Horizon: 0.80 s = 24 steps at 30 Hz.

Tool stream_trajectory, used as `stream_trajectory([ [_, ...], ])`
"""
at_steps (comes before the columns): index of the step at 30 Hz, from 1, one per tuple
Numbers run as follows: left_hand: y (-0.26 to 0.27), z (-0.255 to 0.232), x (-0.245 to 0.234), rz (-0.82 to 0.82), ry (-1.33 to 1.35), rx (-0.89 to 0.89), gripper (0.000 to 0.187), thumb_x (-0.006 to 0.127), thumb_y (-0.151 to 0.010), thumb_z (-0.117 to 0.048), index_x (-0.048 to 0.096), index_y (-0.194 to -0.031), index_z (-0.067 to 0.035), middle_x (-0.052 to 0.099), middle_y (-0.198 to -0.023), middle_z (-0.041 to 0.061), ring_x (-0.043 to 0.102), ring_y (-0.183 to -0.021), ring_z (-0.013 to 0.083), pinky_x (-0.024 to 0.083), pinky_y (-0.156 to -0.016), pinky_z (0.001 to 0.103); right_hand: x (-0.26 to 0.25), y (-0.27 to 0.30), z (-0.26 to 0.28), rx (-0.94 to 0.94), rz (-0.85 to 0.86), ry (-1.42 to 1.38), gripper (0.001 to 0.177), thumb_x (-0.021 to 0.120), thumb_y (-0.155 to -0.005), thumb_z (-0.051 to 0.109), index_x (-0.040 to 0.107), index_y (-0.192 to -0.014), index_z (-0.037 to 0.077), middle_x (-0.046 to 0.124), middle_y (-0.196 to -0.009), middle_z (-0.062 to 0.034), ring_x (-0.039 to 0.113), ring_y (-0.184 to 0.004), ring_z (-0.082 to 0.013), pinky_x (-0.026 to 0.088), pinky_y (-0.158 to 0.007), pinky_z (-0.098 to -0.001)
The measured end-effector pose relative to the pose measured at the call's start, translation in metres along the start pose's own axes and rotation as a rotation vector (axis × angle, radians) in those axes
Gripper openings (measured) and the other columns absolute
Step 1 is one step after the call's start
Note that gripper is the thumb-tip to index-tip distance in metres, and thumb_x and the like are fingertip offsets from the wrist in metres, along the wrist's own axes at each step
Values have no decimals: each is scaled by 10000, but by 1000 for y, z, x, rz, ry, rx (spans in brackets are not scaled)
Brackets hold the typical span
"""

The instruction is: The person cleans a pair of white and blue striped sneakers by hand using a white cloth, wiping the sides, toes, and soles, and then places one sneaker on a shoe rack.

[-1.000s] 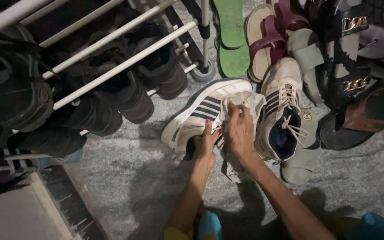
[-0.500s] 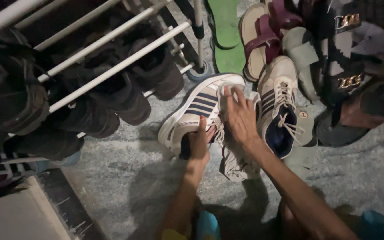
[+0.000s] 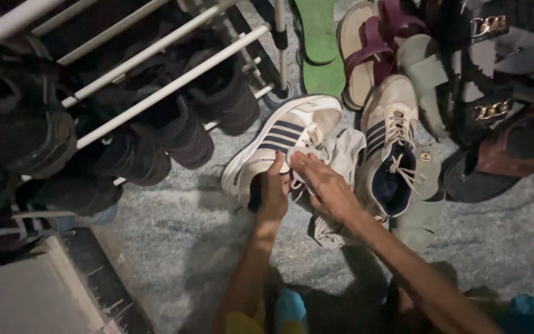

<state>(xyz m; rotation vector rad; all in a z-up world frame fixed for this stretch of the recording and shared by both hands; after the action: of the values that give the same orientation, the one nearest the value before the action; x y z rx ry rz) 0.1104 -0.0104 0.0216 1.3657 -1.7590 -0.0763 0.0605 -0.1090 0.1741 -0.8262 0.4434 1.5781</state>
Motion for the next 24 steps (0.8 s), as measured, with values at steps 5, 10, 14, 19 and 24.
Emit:
stream_trajectory([
  [5, 3, -4, 3, -67, 34, -72, 681, 563, -983, -458, 446, -1463, 10, 573, -1411, 156, 573, -1307, 359, 435, -1107, 387, -5, -17, -13, -250, -31, 223, 833, 727, -719, -67, 506, -1495, 141, 515, -1557, -101, 466, -1450, -295, 336, -1161, -397],
  [10, -1, -6, 6, 45, 144, -64, 743, 545, -1018, -499, 371, -1486, 51, 544, -1460, 228, 535, -1378, 355, 423, -1138, 402, -4, -39, -36, 87, 81, 207, 814, 719, -612, -17, 534, -1399, 74, 512, -1517, -170, 452, -1384, -337, 375, -1112, -421],
  [14, -27, 7, -18, 27, 147, -100, 616, 547, -1051, -492, 467, -1388, 17, 597, -1310, 171, 578, -1195, 289, 457, -1000, 367, 13, -29, 3, 51, 16, 24, 760, 592, -653, -60, 574, -1399, 82, 555, -1498, -180, 473, -1434, -331, 410, -1186, -378],
  [19, -68, 41, -57, 12, 129, -142, 490, 550, -1093, -484, 587, -1265, -26, 663, -1122, 101, 631, -965, 207, 499, -827, 324, 34, -19, 31, -154, 101, 244, 737, 683, -724, 5, 536, -1443, 80, 565, -1502, -181, 514, -1389, -340, 420, -1181, -441],
  [24, -51, 35, -44, 29, 213, -178, 527, 519, -1014, -478, 565, -1324, -54, 655, -1257, 108, 647, -1121, 232, 518, -979, 354, 17, -31, -6, -141, 145, 404, 712, 724, -793, 99, 509, -1472, 90, 521, -1499, -208, 524, -1303, -368, 430, -1015, -477],
])
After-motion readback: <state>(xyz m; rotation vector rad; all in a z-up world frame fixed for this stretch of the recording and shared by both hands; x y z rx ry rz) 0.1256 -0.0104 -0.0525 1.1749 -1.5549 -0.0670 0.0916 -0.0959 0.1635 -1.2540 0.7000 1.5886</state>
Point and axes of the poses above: each hand's wrist, its own y-axis away from the middle knuckle, its own x-axis out of the palm, z = x × y, the point moved 9 cm from there along -y, towards the middle knuckle
